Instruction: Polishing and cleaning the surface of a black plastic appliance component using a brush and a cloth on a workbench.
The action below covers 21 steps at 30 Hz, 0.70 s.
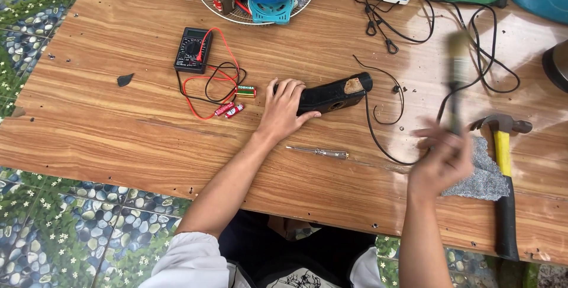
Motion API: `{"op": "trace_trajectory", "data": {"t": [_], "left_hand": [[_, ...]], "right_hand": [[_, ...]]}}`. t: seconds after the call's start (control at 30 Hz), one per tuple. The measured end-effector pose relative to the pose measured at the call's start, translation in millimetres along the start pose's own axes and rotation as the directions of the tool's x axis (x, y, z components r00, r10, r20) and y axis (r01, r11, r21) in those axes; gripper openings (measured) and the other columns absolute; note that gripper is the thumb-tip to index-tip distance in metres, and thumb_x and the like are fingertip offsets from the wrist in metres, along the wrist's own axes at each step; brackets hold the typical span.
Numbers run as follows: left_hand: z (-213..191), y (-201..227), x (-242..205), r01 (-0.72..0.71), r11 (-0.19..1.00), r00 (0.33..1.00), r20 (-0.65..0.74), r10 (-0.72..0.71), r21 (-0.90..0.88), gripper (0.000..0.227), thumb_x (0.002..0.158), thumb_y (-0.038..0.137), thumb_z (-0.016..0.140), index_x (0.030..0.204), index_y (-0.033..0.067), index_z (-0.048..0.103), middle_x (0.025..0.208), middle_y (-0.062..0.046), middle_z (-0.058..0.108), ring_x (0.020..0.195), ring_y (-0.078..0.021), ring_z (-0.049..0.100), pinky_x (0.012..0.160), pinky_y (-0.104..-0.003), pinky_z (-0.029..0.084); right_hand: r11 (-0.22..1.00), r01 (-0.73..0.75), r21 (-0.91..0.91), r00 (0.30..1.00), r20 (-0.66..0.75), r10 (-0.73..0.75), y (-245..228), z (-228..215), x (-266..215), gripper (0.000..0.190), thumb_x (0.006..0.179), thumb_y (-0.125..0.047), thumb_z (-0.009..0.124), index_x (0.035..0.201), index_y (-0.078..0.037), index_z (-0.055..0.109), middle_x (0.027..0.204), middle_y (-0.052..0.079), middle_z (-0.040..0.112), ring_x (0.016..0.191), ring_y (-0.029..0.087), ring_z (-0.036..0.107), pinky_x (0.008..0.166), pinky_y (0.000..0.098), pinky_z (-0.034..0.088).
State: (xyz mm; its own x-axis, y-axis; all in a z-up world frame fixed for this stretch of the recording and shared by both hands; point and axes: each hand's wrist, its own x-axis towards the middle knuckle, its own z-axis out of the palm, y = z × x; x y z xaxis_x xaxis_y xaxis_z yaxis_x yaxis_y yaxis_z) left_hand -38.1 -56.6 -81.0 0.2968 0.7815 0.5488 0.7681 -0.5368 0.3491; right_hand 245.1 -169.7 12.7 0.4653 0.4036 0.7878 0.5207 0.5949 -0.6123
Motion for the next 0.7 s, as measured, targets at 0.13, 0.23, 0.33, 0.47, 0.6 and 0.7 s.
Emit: {"op": "trace_trajectory", "data": {"t": [0.13, 0.23, 0.33, 0.47, 0.6, 0.7], "left_hand": [[-5.9, -0.7, 2.3, 0.023, 1.0, 1.0, 0.021, -0.022, -0.016, 0.072, 0.077, 0.055, 0.083, 0.123, 0.0031, 0.063, 0.124, -0.011, 0.064, 0.13, -0.0276, 0.051, 0.12, -0.06, 0.021], [-9.0, 0.6, 4.8, 0.045, 0.999, 0.998, 0.053, -0.044, -0.015, 0.073, 0.08, 0.057, 0.08, 0.126, 0.0023, 0.064, 0.126, -0.013, 0.065, 0.131, -0.0284, 0.051, 0.12, -0.061, 0.019], [-10.0, 1.4, 4.3, 0.05, 0.999, 0.995, 0.09, -0.048, -0.018, 0.074, 0.083, 0.058, 0.078, 0.129, 0.0014, 0.064, 0.129, -0.014, 0.065, 0.133, -0.0291, 0.05, 0.121, -0.061, 0.017], [-10.2, 2.2, 4.0, 0.063, 0.998, 0.991, 0.123, -0.06, -0.02, 0.076, 0.083, 0.057, 0.078, 0.131, 0.001, 0.064, 0.131, -0.015, 0.065, 0.134, -0.0302, 0.05, 0.121, -0.062, 0.016], [-12.4, 2.4, 6.0, 0.067, 0.998, 0.989, 0.135, -0.064, -0.022, 0.075, 0.083, 0.058, 0.077, 0.131, 0.0021, 0.063, 0.132, -0.015, 0.065, 0.134, -0.0301, 0.05, 0.12, -0.062, 0.017], [-16.0, 5.0, 7.0, 0.061, 0.998, 0.988, 0.141, -0.057, -0.028, 0.075, 0.084, 0.057, 0.077, 0.131, 0.0013, 0.063, 0.131, -0.015, 0.065, 0.133, -0.0302, 0.05, 0.12, -0.062, 0.017]], "right_hand": [[0.871, 0.035, -0.491, 0.732, 0.606, 0.312, -4.8, 16.6, -12.6, 0.015, 0.108, -0.018, 0.062, 0.103, -0.009, 0.073, 0.066, 0.011, 0.07, 0.064, 0.033, 0.07, 0.057, 0.0431, 0.051], [0.916, -0.103, -0.389, 0.796, 0.52, 0.31, 4.3, 24.8, -19.3, 0.022, 0.114, -0.013, 0.049, 0.107, -0.01, 0.069, 0.061, 0.004, 0.068, 0.057, 0.022, 0.067, 0.06, 0.0322, 0.052], [0.878, -0.129, -0.46, 0.741, 0.544, 0.394, 14.8, 36.7, -29.4, 0.029, 0.115, -0.018, 0.043, 0.102, -0.006, 0.066, 0.056, 0.007, 0.064, 0.058, 0.032, 0.065, 0.062, 0.0429, 0.051], [0.849, -0.078, -0.523, 0.674, 0.6, 0.431, 14.4, 42.5, -38.2, 0.029, 0.115, -0.021, 0.043, 0.098, -0.009, 0.063, 0.055, 0.007, 0.063, 0.063, 0.037, 0.067, 0.066, 0.0495, 0.052], [0.752, -0.005, -0.66, 0.588, 0.606, 0.536, 16.7, 51.1, -41.2, 0.032, 0.111, -0.026, 0.045, 0.097, 0.0, 0.057, 0.075, 0.025, 0.07, 0.081, 0.054, 0.068, 0.069, 0.0666, 0.044], [0.666, 0.1, -0.74, 0.504, 0.614, 0.607, 13.9, 53.1, -38.5, 0.042, 0.113, -0.04, 0.042, 0.094, -0.004, 0.055, 0.072, 0.03, 0.067, 0.082, 0.055, 0.069, 0.072, 0.0638, 0.051]]}}
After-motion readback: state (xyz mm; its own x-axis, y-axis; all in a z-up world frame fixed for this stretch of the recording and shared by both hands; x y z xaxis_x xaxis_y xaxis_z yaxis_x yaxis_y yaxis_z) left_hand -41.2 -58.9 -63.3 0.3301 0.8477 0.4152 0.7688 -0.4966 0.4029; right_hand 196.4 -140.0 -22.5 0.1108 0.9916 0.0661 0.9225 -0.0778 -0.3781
